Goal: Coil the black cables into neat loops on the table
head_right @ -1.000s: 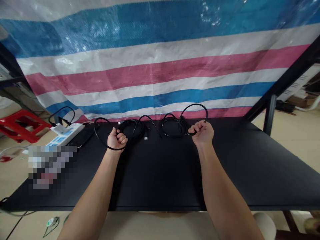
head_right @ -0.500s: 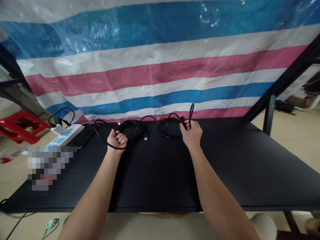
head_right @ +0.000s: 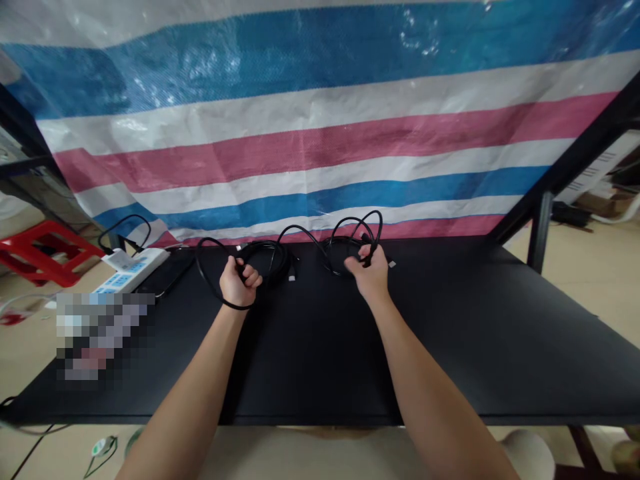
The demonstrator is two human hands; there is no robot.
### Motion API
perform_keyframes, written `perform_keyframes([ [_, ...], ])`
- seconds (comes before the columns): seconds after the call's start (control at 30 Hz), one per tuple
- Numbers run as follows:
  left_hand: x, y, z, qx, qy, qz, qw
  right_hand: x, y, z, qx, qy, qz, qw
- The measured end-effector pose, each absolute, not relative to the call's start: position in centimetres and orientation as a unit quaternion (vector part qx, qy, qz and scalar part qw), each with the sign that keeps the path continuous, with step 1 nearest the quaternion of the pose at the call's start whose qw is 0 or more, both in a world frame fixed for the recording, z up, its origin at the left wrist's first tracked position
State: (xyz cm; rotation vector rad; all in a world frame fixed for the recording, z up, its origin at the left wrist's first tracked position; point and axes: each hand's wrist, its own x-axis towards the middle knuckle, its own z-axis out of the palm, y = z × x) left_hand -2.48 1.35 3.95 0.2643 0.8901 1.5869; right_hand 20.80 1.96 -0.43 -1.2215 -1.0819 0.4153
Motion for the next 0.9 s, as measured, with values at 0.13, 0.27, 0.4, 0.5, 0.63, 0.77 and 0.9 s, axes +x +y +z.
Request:
perform_keyframes([
  [0.13, -1.8, 1.3, 3.5, 0.175, 0.404, 0.664, 0.605, 19.5, 1.4, -0.1, -0.582, -0.503, 0.094, 0.632],
  [0.27, -1.9, 1.2, 2.9, 0.270, 0.439, 0.644, 0.566, 19.6, 1.3, 0.5, -0.600, -0.446, 0.132, 0.651],
  [0.4, -2.1, 1.2, 2.4, 0.348, 0.474, 0.612, 0.529, 20.3, 1.4, 1.2, -0.504, -0.378, 0.358, 0.690],
  [0.5, -2.0, 1.3, 2.1, 0.388, 0.495, 0.605, 0.489, 20.1, 1.3, 1.6, -0.419, -0.391, 0.455, 0.682],
  [0.63, -1.5, 1.2, 1.8, 0.436, 0.529, 0.584, 0.434, 18.3, 0.8, 1.2, -0.380, -0.430, 0.479, 0.665],
  [0.77, -1.1, 0.8, 2.0, 0.459, 0.579, 0.555, 0.381, 15.8, -0.1, 0.4, -0.408, -0.509, 0.407, 0.640],
  [0.9, -1.1, 0.5, 2.3, 0.469, 0.600, 0.559, 0.329, 14.8, -0.8, 0.6, -0.484, -0.531, 0.289, 0.632],
])
